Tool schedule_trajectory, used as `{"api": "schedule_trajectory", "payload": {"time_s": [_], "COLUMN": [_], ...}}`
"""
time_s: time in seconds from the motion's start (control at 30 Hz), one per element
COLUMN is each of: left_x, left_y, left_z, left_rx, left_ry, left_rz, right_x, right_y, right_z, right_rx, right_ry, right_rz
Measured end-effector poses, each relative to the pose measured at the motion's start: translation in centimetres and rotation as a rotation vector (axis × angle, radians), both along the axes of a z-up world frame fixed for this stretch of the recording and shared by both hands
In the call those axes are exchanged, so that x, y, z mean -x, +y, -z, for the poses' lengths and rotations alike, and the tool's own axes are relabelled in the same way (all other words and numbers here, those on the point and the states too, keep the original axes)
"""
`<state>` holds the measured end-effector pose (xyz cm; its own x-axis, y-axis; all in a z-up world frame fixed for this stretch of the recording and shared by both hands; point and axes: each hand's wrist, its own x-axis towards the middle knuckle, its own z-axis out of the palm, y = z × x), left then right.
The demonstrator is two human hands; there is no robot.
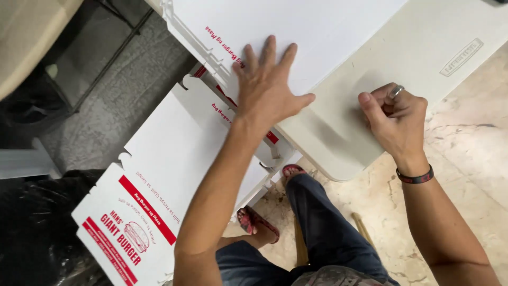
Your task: Organizing and stacking flat cardboard burger boxes by flipping stacks and aligning them on a table.
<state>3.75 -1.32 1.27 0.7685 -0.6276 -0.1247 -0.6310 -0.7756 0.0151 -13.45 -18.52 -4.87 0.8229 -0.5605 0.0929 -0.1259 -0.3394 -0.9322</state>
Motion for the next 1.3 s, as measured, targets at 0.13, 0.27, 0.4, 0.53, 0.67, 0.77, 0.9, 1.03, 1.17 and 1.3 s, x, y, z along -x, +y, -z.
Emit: {"api": "schedule_trajectory", "payload": {"time_s": [0.13, 0.27, 0.4, 0.53, 0.67, 0.77, 0.9, 1.03, 1.17, 1.3], "left_x": [0.0, 1.2, 0.3, -1.6, -2.2, -2.2, -2.8, -3.8, -3.4, -1.7], "left_y": [-0.3, -1.2, -1.5, -1.0, -0.4, -0.3, -0.7, -0.8, -2.1, -2.0], "left_z": [0.1, 2.6, 0.6, -3.1, -1.3, -0.9, -1.3, -0.7, -0.2, 1.8], "left_rx": [0.055, -0.152, -0.142, -0.047, -0.074, -0.061, -0.109, -0.160, -0.183, -0.092], "left_ry": [0.030, -0.227, -0.188, 0.070, -0.017, -0.062, -0.015, -0.011, 0.005, -0.458], "left_rz": [0.036, 0.043, 0.022, 0.030, 0.028, 0.052, 0.083, 0.181, 0.198, 0.406], "right_x": [0.0, 0.2, 0.2, 0.1, 0.0, 0.1, 0.0, 0.0, 0.0, -0.2], "right_y": [-0.7, -0.6, -0.6, -0.4, -0.3, -0.3, -0.3, -0.2, -0.2, -0.4], "right_z": [0.6, 0.8, 1.1, 1.0, 0.9, 0.8, 0.9, 0.8, 1.0, -0.2], "right_rx": [0.014, 0.022, -0.042, -0.071, -0.059, -0.076, -0.058, -0.074, -0.078, -0.068], "right_ry": [-0.056, -0.127, -0.193, -0.205, -0.251, -0.247, -0.251, -0.256, -0.243, -0.204], "right_rz": [0.008, -0.021, -0.022, -0.021, -0.012, -0.022, -0.022, -0.022, -0.003, -0.025]}}
